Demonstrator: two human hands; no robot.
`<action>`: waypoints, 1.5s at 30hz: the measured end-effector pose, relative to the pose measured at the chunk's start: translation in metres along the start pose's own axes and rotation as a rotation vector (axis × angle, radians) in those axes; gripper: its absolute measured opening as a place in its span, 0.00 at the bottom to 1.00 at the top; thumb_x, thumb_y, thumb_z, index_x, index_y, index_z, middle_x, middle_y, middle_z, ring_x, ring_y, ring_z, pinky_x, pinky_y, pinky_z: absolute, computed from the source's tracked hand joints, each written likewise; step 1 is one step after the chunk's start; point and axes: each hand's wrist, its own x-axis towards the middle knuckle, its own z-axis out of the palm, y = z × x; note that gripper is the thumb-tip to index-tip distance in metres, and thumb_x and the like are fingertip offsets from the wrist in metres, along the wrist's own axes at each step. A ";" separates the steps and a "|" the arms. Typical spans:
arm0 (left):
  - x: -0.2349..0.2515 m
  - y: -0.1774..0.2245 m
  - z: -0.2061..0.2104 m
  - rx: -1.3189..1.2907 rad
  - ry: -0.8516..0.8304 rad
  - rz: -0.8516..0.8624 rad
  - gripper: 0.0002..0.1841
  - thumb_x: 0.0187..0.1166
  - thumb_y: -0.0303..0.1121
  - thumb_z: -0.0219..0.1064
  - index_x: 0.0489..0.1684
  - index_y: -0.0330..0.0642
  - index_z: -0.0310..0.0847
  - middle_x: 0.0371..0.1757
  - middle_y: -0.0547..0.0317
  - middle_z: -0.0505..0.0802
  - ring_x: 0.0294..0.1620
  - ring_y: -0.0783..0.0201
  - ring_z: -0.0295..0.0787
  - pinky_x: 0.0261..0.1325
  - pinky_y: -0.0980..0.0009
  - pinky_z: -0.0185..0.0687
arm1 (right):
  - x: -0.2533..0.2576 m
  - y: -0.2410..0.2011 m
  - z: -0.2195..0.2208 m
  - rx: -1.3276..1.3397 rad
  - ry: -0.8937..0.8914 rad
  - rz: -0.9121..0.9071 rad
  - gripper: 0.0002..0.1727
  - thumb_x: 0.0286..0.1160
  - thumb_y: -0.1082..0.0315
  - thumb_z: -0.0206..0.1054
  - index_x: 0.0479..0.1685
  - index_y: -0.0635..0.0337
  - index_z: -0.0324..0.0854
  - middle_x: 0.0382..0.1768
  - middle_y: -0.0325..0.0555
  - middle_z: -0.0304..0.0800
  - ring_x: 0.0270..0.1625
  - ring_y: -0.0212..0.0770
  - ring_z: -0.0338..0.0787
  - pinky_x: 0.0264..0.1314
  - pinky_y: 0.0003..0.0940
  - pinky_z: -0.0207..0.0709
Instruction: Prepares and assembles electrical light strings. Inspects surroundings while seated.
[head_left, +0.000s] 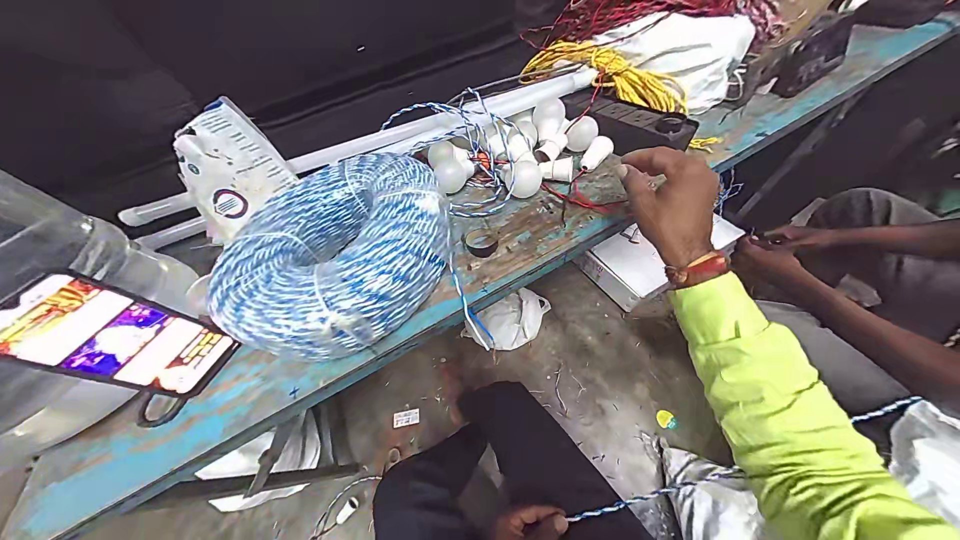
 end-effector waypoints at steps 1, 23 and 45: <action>0.001 0.000 0.000 -0.011 0.000 -0.001 0.08 0.75 0.25 0.73 0.46 0.31 0.93 0.42 0.55 0.98 0.45 0.72 0.94 0.59 0.70 0.89 | 0.008 -0.002 -0.002 -0.089 -0.055 -0.021 0.17 0.83 0.56 0.63 0.55 0.54 0.92 0.54 0.57 0.93 0.66 0.66 0.84 0.66 0.71 0.66; -0.006 0.017 0.014 0.494 0.475 0.568 0.12 0.77 0.37 0.74 0.48 0.37 0.95 0.55 0.47 0.94 0.63 0.60 0.89 0.71 0.64 0.82 | 0.003 -0.021 -0.070 0.326 0.047 -0.163 0.17 0.88 0.59 0.61 0.51 0.64 0.88 0.42 0.43 0.92 0.43 0.25 0.88 0.53 0.27 0.82; -0.020 0.124 0.049 -0.240 0.138 0.522 0.13 0.88 0.22 0.57 0.58 0.21 0.83 0.47 0.51 0.97 0.46 0.66 0.96 0.55 0.69 0.93 | -0.283 -0.067 -0.065 0.999 -0.465 0.332 0.20 0.85 0.46 0.63 0.55 0.50 0.88 0.46 0.32 0.94 0.50 0.31 0.91 0.56 0.30 0.86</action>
